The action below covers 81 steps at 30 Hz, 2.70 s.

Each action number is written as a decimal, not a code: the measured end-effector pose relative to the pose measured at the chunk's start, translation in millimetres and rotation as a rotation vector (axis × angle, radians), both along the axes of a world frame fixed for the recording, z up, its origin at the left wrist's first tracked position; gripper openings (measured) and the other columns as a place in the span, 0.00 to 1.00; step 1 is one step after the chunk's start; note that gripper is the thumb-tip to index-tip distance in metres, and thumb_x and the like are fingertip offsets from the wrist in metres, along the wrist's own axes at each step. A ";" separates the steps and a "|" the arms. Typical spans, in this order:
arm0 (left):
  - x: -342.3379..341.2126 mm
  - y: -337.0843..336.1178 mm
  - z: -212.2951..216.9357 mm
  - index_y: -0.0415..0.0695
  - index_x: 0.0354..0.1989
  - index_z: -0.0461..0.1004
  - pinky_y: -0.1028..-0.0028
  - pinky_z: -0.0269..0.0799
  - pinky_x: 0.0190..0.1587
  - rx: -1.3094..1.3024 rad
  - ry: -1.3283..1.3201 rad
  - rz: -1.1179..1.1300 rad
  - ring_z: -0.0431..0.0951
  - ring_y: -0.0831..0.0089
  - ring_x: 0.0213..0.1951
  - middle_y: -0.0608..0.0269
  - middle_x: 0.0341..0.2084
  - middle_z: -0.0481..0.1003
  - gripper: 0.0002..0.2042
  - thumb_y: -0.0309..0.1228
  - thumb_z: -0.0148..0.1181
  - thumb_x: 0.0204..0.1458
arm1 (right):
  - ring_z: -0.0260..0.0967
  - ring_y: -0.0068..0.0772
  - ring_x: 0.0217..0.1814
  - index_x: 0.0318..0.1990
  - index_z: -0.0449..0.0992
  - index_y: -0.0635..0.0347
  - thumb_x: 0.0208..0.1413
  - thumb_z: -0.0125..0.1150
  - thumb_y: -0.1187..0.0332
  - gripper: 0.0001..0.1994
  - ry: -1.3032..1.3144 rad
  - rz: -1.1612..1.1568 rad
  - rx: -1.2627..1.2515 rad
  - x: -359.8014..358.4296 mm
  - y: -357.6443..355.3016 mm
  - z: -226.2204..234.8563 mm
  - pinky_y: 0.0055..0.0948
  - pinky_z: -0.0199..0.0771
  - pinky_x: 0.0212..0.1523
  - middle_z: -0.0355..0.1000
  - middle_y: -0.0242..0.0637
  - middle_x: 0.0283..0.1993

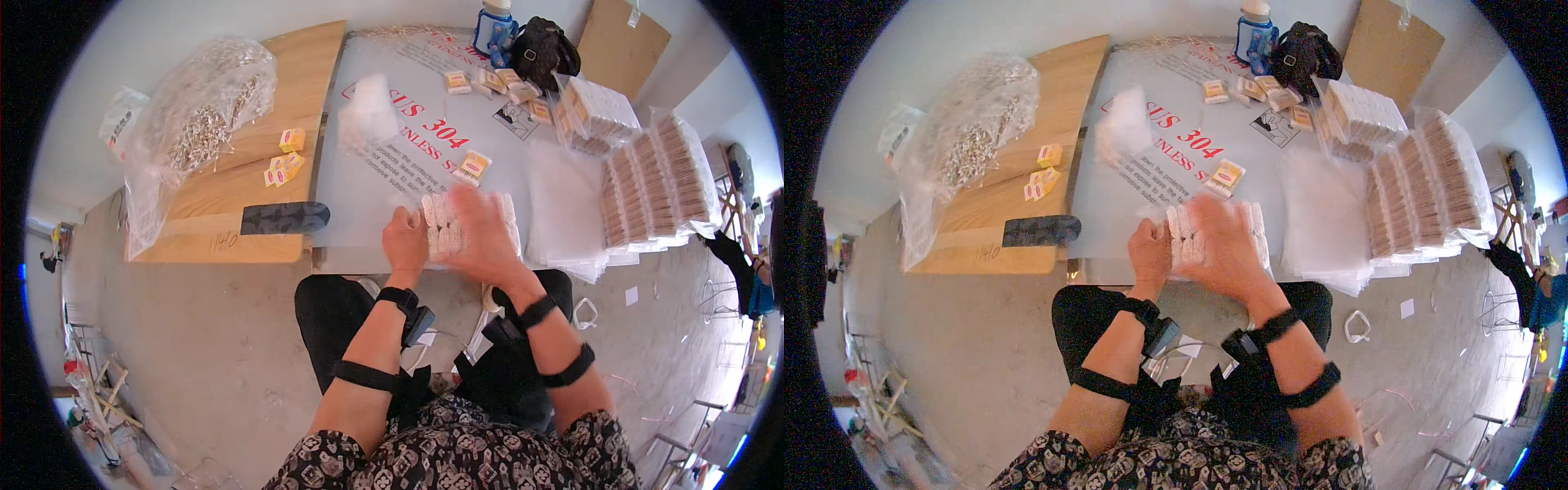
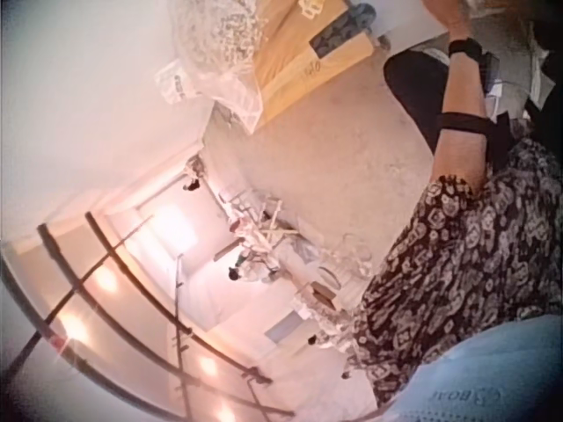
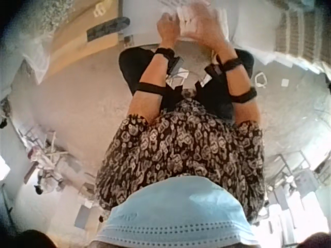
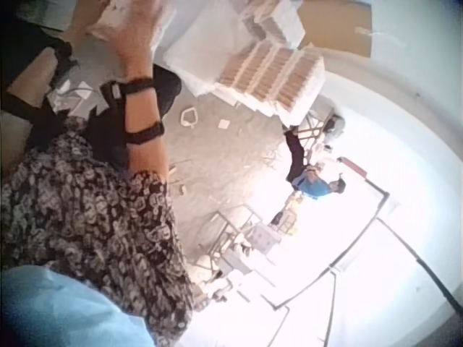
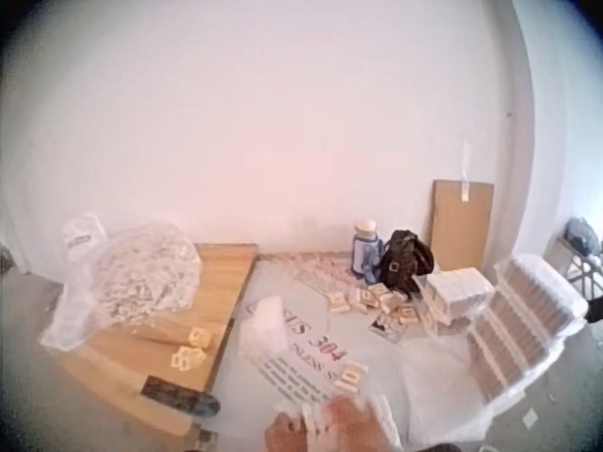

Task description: The recorder is placing several small packets of cotton swabs into a larger plastic bag for sorting or shipping.

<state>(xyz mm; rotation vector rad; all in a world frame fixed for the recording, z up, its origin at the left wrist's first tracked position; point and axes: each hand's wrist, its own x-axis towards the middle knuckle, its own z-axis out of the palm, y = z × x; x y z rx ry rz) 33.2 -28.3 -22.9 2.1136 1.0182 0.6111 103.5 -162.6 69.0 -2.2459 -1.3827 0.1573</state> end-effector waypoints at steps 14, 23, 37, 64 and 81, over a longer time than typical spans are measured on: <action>26.7 -1.4 6.9 0.37 0.25 0.69 0.55 0.66 0.34 -0.030 -0.029 0.024 0.72 0.45 0.31 0.45 0.23 0.73 0.06 0.28 0.53 0.47 | 0.52 0.42 0.66 0.67 0.40 0.65 0.55 0.55 0.65 0.37 0.588 -0.321 0.501 12.2 -54.0 -69.6 0.33 0.49 0.65 0.56 0.51 0.64; 19.2 29.5 -12.3 0.37 0.25 0.67 0.61 0.67 0.32 -0.064 -0.004 -0.252 0.72 0.53 0.27 0.45 0.22 0.71 0.08 0.29 0.54 0.51 | 0.46 0.42 0.70 0.67 0.44 0.61 0.45 0.66 0.64 0.45 0.759 -0.405 0.469 25.7 -48.2 -64.2 0.37 0.46 0.66 0.50 0.50 0.67; 11.5 15.0 28.0 0.31 0.45 0.69 0.73 0.72 0.36 -0.943 -0.382 -0.113 0.76 0.71 0.33 0.53 0.35 0.75 0.27 0.39 0.68 0.41 | 0.35 0.46 0.73 0.61 0.57 0.66 0.35 0.69 0.52 0.45 0.011 -0.262 0.001 12.5 6.3 -32.8 0.53 0.29 0.69 0.50 0.48 0.67; 20.8 11.9 9.8 0.34 0.27 0.71 0.70 0.69 0.27 -0.992 -0.536 0.122 0.72 0.74 0.26 0.57 0.24 0.74 0.15 0.36 0.61 0.51 | 0.46 0.41 0.70 0.63 0.58 0.53 0.26 0.71 0.46 0.50 -0.121 -0.186 -0.140 4.1 10.5 -23.2 0.71 0.26 0.63 0.57 0.34 0.65; 19.1 4.6 17.1 0.36 0.38 0.67 0.55 0.69 0.32 -0.024 -0.097 -0.163 0.75 0.45 0.29 0.44 0.22 0.74 0.19 0.43 0.54 0.53 | 0.46 0.45 0.70 0.64 0.55 0.58 0.54 0.56 0.59 0.32 0.052 -0.575 0.340 22.4 -42.5 -51.2 0.46 0.37 0.69 0.51 0.46 0.67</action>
